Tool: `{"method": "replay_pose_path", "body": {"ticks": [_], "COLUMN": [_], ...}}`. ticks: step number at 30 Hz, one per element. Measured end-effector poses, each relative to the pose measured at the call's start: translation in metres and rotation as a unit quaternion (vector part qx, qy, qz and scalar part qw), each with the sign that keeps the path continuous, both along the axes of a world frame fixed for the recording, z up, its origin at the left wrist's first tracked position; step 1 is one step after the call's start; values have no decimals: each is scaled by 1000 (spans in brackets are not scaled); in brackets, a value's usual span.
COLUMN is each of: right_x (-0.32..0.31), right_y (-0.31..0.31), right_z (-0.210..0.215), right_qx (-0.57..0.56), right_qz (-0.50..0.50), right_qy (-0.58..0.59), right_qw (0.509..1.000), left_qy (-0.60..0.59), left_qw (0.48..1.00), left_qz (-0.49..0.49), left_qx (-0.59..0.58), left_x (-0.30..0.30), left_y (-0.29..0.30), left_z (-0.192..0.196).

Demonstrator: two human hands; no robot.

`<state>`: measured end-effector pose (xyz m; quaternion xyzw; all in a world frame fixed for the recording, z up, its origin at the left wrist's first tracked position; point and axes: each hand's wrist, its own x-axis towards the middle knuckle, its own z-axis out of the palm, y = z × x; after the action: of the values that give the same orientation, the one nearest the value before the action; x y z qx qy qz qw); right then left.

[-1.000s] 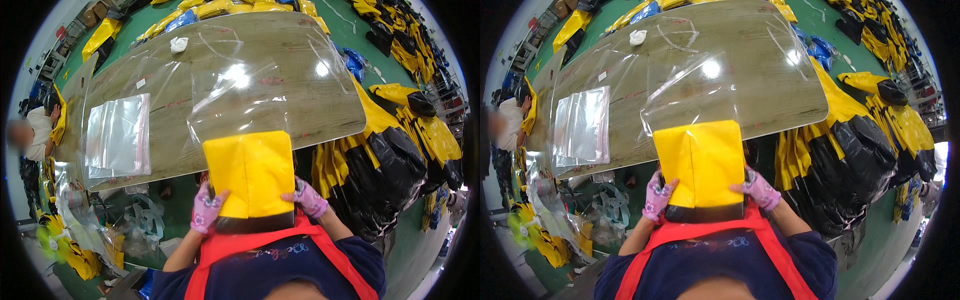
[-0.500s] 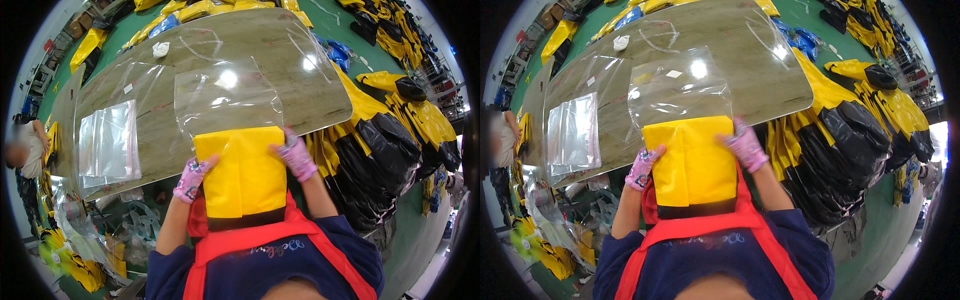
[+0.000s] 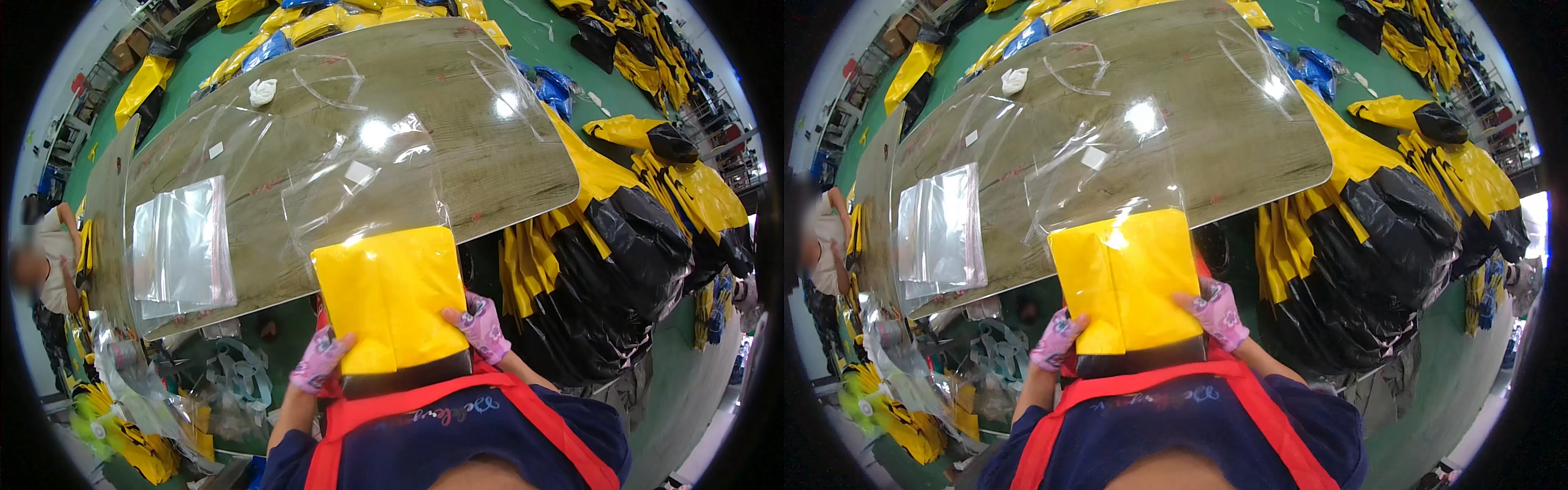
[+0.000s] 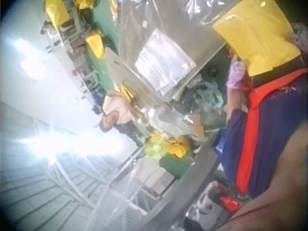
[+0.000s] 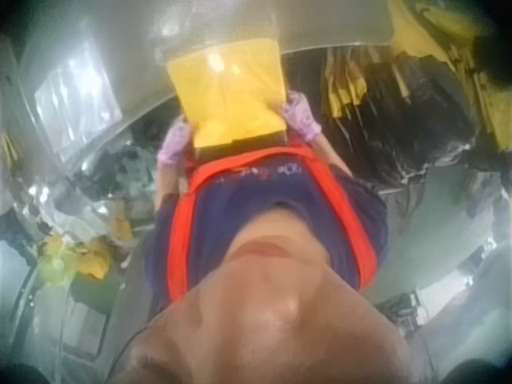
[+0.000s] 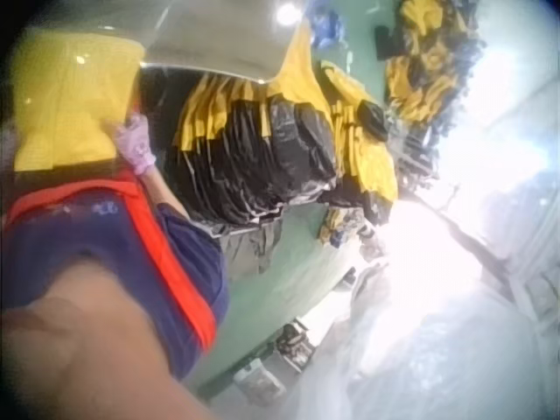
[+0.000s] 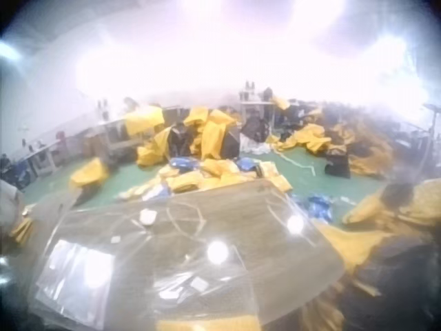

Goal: The person repeatedly unfolds and refolds yellow and black raincoats on a clear table, handling each item one at a time. The person wears pink gloves and a red apron while performing the folding task.

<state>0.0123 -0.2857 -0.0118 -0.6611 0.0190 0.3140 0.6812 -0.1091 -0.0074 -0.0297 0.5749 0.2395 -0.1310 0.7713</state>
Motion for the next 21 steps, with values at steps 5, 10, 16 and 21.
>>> {"method": "replay_pose_path", "body": {"ticks": [5, 10, 16, 21], "right_x": [38, 69, 14, 52], "right_y": [-17, -11, -12, -9], "right_z": [2, 3, 26, 5], "right_qx": [74, 58, 55, 80], "right_qz": [365, 90, 185, 88], "right_qy": [-62, -41, 40, 63], "right_qw": [926, 993, 980, 991], "left_qy": [-57, 4, 19, -45], "left_qw": [997, 1000, 995, 998], "left_qz": [57, 3, 75, 39], "left_qx": [-13, -4, -67, 27], "left_x": [56, 37, 43, 79], "left_y": [13, -14, 22, -12], "left_z": [43, 43, 25, 60]}}
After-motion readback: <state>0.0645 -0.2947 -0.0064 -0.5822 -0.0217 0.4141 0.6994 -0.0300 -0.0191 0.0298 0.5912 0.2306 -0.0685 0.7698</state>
